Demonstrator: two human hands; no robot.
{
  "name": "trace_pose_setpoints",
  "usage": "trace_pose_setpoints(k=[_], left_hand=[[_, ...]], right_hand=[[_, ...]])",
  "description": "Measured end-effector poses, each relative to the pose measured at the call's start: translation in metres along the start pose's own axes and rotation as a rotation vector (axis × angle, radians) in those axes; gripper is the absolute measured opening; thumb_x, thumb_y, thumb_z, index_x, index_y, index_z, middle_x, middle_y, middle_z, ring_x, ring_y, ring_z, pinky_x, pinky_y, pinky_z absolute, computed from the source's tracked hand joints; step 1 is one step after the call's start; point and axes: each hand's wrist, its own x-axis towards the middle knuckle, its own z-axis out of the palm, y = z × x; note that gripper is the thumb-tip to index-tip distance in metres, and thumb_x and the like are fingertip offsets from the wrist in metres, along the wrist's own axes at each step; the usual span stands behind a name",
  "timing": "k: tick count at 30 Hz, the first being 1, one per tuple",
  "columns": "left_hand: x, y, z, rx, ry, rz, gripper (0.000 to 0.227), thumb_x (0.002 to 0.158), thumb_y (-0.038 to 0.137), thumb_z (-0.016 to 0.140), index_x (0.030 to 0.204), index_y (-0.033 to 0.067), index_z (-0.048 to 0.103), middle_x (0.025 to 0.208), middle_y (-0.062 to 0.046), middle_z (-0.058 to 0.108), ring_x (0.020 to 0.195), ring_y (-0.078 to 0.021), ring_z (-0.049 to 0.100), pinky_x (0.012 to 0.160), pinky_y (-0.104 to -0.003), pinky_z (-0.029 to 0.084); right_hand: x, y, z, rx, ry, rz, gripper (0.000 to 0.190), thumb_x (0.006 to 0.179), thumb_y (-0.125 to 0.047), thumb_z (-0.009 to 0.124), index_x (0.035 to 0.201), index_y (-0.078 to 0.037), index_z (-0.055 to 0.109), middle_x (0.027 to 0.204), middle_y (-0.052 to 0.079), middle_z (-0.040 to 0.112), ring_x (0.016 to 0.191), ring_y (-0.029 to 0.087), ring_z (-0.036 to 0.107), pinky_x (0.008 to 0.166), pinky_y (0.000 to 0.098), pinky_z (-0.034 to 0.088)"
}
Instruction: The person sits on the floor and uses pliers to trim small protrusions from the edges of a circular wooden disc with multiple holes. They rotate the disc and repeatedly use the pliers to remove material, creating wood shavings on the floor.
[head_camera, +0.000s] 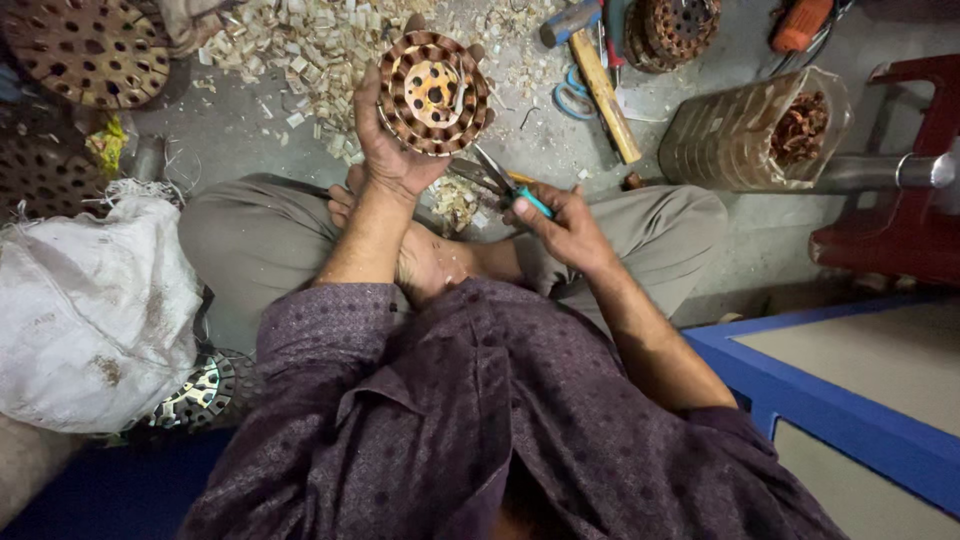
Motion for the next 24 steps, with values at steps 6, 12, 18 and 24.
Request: trace_pose_setpoints(k=[6,12,18,24], left_hand=[[-0.004,0.003,0.008,-0.054,0.008,-0.019,0.079,0.097,0.059,0.063,0.163,0.0223,0.040,0.146,-0.016,0.056,0.136,-0.0299,0.057,0.111,-0.052,0.055],[-0.003,0.001,0.016,0.044,-0.040,-0.033,0.080,0.096,0.060,0.064,0.161,0.0209,0.039,0.149,-0.016,0.054,0.143,-0.0309,0.054,0.110,-0.054,0.054],[-0.002,0.006,0.018,0.021,-0.083,-0.155,0.086,0.094,0.064,0.067,0.155,0.0082,0.045,0.151,-0.021,0.057,0.136,-0.0402,0.061,0.110,-0.054,0.055],[-0.006,0.005,0.005,0.357,0.397,-0.177,0.081,0.079,0.053,0.084,0.139,0.0061,0.056,0.136,-0.020,0.066,0.122,-0.0327,0.069,0.103,-0.055,0.060]], right_hand=[[-0.004,-0.032,0.006,0.016,0.086,-0.074,0.042,0.104,-0.039,0.061,0.110,0.001,0.070,0.095,0.008,0.077,0.090,0.012,0.070,0.082,0.0302,0.058],[-0.004,-0.037,0.008,-0.125,0.155,-0.002,0.040,0.102,-0.039,0.062,0.099,0.001,0.069,0.083,0.004,0.075,0.079,0.010,0.070,0.071,0.0296,0.057],[0.000,-0.016,0.019,0.077,0.157,-0.072,0.043,0.103,-0.042,0.062,0.089,-0.002,0.061,0.070,-0.001,0.059,0.066,0.010,0.053,0.063,0.0329,0.046],[-0.003,-0.005,0.014,-0.450,0.402,-0.227,0.040,0.103,-0.042,0.066,0.096,-0.003,0.062,0.088,0.013,0.062,0.082,0.030,0.061,0.088,0.0499,0.045]])
